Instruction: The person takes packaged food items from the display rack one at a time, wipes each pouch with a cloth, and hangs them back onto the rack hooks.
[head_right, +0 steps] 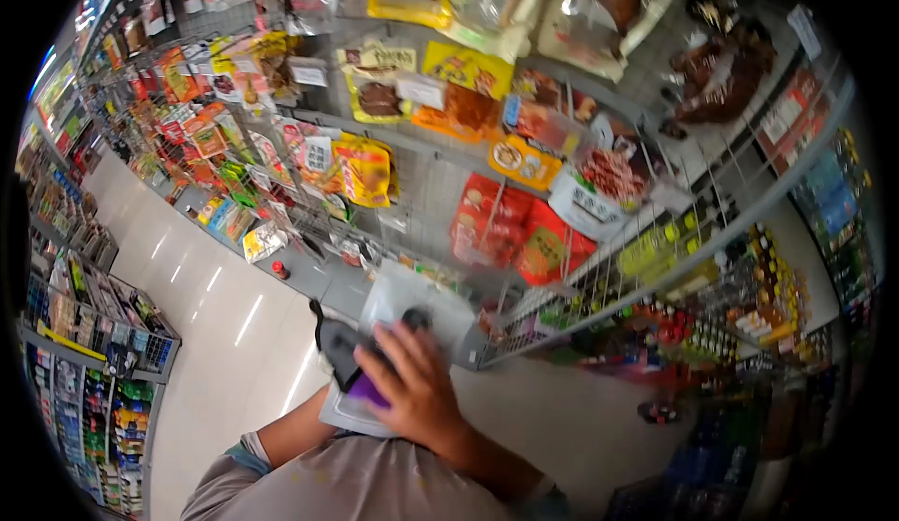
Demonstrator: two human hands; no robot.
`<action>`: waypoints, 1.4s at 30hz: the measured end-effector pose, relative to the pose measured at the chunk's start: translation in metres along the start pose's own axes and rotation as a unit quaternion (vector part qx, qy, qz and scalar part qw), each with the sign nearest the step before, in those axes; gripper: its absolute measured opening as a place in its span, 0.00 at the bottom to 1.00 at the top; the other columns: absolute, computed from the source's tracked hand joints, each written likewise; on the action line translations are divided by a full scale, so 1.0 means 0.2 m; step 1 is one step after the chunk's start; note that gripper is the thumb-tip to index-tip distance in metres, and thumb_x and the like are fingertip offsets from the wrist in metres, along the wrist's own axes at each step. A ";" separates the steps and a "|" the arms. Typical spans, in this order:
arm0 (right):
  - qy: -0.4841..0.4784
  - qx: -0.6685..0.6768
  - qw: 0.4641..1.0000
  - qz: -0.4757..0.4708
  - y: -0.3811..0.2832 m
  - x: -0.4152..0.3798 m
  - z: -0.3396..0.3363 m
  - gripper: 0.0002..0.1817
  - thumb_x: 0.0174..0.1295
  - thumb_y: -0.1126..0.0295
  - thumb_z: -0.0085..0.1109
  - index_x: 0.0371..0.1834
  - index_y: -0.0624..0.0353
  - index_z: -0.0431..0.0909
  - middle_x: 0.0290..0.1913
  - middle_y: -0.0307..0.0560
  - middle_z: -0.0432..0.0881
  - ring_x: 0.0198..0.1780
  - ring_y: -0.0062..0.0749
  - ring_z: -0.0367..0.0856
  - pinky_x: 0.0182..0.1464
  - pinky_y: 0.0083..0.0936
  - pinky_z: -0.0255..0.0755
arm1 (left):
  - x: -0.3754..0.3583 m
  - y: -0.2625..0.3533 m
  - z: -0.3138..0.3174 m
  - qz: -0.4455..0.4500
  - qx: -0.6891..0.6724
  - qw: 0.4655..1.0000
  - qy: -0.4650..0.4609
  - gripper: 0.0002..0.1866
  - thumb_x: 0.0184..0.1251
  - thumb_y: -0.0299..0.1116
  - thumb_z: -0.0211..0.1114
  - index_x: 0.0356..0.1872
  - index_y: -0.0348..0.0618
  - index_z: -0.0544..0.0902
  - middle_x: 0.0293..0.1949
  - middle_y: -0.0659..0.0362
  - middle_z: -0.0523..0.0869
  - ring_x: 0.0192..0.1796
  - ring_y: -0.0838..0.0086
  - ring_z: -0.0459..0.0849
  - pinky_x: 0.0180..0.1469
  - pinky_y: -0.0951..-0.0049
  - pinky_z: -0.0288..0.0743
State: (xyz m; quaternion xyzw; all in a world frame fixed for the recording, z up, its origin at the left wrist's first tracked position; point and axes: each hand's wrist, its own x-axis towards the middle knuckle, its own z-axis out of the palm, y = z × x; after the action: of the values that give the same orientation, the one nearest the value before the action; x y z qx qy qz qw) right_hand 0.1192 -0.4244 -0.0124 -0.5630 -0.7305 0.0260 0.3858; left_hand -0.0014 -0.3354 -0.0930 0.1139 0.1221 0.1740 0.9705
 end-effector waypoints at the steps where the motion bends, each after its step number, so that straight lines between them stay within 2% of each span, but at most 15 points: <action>1: 0.027 -0.001 0.999 0.024 0.06 0.02 -0.02 0.38 0.44 0.64 0.79 0.66 0.50 0.82 0.74 0.56 0.73 0.75 0.57 0.69 0.75 0.54 0.62 | 0.02 0.00 0.00 -0.003 0.000 1.000 0.000 0.41 0.80 0.61 0.44 0.78 0.35 0.64 0.72 0.40 0.74 0.68 0.47 0.78 0.74 0.49 0.69; 7: 0.185 -0.044 0.978 0.082 0.25 0.13 0.01 0.30 0.60 0.62 0.71 0.67 0.57 0.79 0.66 0.65 0.77 0.65 0.66 0.77 0.68 0.51 0.71 | 0.02 -0.05 0.00 0.014 -0.045 0.999 -0.001 0.41 0.80 0.61 0.45 0.78 0.35 0.64 0.72 0.39 0.74 0.68 0.46 0.78 0.74 0.48 0.69; 11: 0.088 -0.013 0.994 0.068 0.18 0.08 0.05 0.30 0.61 0.56 0.71 0.65 0.59 0.79 0.64 0.65 0.78 0.62 0.64 0.78 0.65 0.52 0.73 | 0.03 -0.06 -0.01 0.025 -0.053 0.998 0.005 0.41 0.80 0.61 0.45 0.78 0.34 0.64 0.72 0.39 0.73 0.68 0.45 0.78 0.74 0.48 0.68; 12: 0.038 -0.006 0.997 0.065 0.12 0.06 0.05 0.30 0.63 0.56 0.69 0.66 0.59 0.79 0.67 0.63 0.78 0.68 0.61 0.75 0.71 0.50 0.68 | 0.00 -0.06 -0.01 0.025 -0.055 0.998 0.011 0.41 0.80 0.61 0.45 0.78 0.34 0.64 0.72 0.39 0.73 0.68 0.45 0.78 0.74 0.48 0.68; 16: -0.101 0.090 0.991 -0.012 -0.04 -0.11 0.10 0.37 0.52 0.61 0.77 0.67 0.58 0.79 0.72 0.60 0.74 0.75 0.56 0.70 0.76 0.52 0.62 | -0.06 -0.06 -0.04 0.025 -0.062 0.997 0.026 0.41 0.80 0.60 0.45 0.78 0.34 0.63 0.72 0.38 0.73 0.68 0.45 0.78 0.75 0.47 0.68; 18: -0.093 0.089 0.991 -0.038 -0.01 -0.12 0.12 0.39 0.49 0.67 0.78 0.69 0.57 0.78 0.72 0.58 0.74 0.76 0.53 0.70 0.76 0.49 0.63 | -0.04 -0.04 -0.05 0.036 -0.061 0.997 0.024 0.41 0.80 0.60 0.45 0.78 0.34 0.63 0.72 0.38 0.73 0.68 0.44 0.78 0.75 0.47 0.68; 21: 0.019 0.010 0.998 0.065 0.14 0.00 0.09 0.37 0.50 0.75 0.75 0.69 0.56 0.78 0.73 0.55 0.75 0.75 0.50 0.72 0.75 0.43 0.67 | 0.06 0.02 -0.03 0.056 -0.057 0.997 0.010 0.41 0.80 0.60 0.45 0.78 0.34 0.63 0.72 0.38 0.73 0.68 0.44 0.78 0.75 0.47 0.68; 22: 0.065 0.009 0.993 0.099 0.20 0.03 0.08 0.39 0.50 0.72 0.76 0.70 0.57 0.75 0.71 0.57 0.74 0.73 0.54 0.72 0.72 0.46 0.69 | 0.09 0.03 -0.02 0.059 -0.056 0.997 0.005 0.41 0.80 0.60 0.45 0.78 0.34 0.63 0.72 0.38 0.73 0.68 0.44 0.78 0.75 0.47 0.68; 24: 0.103 0.030 0.988 0.112 0.23 0.08 0.08 0.33 0.51 0.77 0.72 0.66 0.57 0.79 0.70 0.57 0.76 0.71 0.54 0.75 0.71 0.42 0.72 | 0.12 0.04 0.00 0.064 -0.053 0.997 -0.001 0.41 0.80 0.60 0.45 0.78 0.33 0.63 0.72 0.37 0.73 0.68 0.44 0.78 0.75 0.46 0.67; 28: 0.035 0.077 0.996 0.033 0.05 -0.03 0.17 0.29 0.44 0.69 0.78 0.54 0.57 0.83 0.51 0.48 0.77 0.55 0.49 0.77 0.61 0.43 0.73 | 0.09 0.05 0.02 0.065 -0.059 0.996 -0.001 0.41 0.80 0.60 0.46 0.78 0.33 0.63 0.72 0.37 0.73 0.68 0.43 0.77 0.75 0.46 0.67; 34: -0.039 0.111 0.993 0.004 -0.02 -0.22 0.19 0.26 0.43 0.69 0.78 0.50 0.56 0.83 0.49 0.47 0.76 0.52 0.46 0.77 0.56 0.43 0.73 | 0.01 0.04 0.03 0.077 -0.103 0.992 -0.004 0.41 0.80 0.59 0.46 0.78 0.33 0.63 0.72 0.36 0.72 0.68 0.42 0.77 0.75 0.46 0.67; 36: -0.030 0.094 0.994 0.044 0.04 -0.27 0.09 0.25 0.43 0.70 0.79 0.48 0.55 0.83 0.49 0.46 0.76 0.50 0.45 0.77 0.55 0.40 0.74 | 0.02 0.05 0.02 0.084 -0.086 0.993 0.017 0.41 0.80 0.59 0.46 0.78 0.32 0.63 0.72 0.36 0.72 0.68 0.42 0.77 0.75 0.45 0.67; 38: -0.015 0.085 0.992 0.092 0.09 -0.35 0.02 0.24 0.41 0.73 0.79 0.46 0.56 0.84 0.47 0.47 0.77 0.48 0.45 0.78 0.53 0.38 0.75 | 0.09 0.08 -0.06 0.079 0.029 0.989 0.122 0.39 0.80 0.57 0.45 0.76 0.32 0.64 0.71 0.38 0.73 0.68 0.47 0.77 0.77 0.52 0.64; 41: 0.022 0.086 0.987 0.137 0.16 -0.42 -0.05 0.25 0.39 0.78 0.78 0.46 0.58 0.84 0.47 0.49 0.77 0.48 0.48 0.78 0.53 0.40 0.75 | 0.06 0.01 -0.04 0.053 0.015 0.992 0.114 0.39 0.80 0.57 0.45 0.76 0.32 0.65 0.71 0.38 0.73 0.68 0.47 0.77 0.77 0.52 0.65; 42: 0.021 0.065 0.988 0.139 0.19 -0.43 -0.07 0.25 0.43 0.74 0.79 0.48 0.58 0.82 0.48 0.49 0.75 0.50 0.48 0.78 0.55 0.41 0.75 | 0.06 -0.03 -0.03 0.041 0.007 0.994 0.102 0.39 0.80 0.57 0.45 0.76 0.32 0.65 0.70 0.38 0.74 0.68 0.48 0.77 0.77 0.52 0.65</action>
State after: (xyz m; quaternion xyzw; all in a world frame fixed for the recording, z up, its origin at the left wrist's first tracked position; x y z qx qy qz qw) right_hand 0.1642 -0.4892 -0.0660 -0.6335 -0.6333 0.1148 0.4294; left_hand 0.0093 -0.3350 -0.1024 0.1075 0.2164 0.2235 0.9443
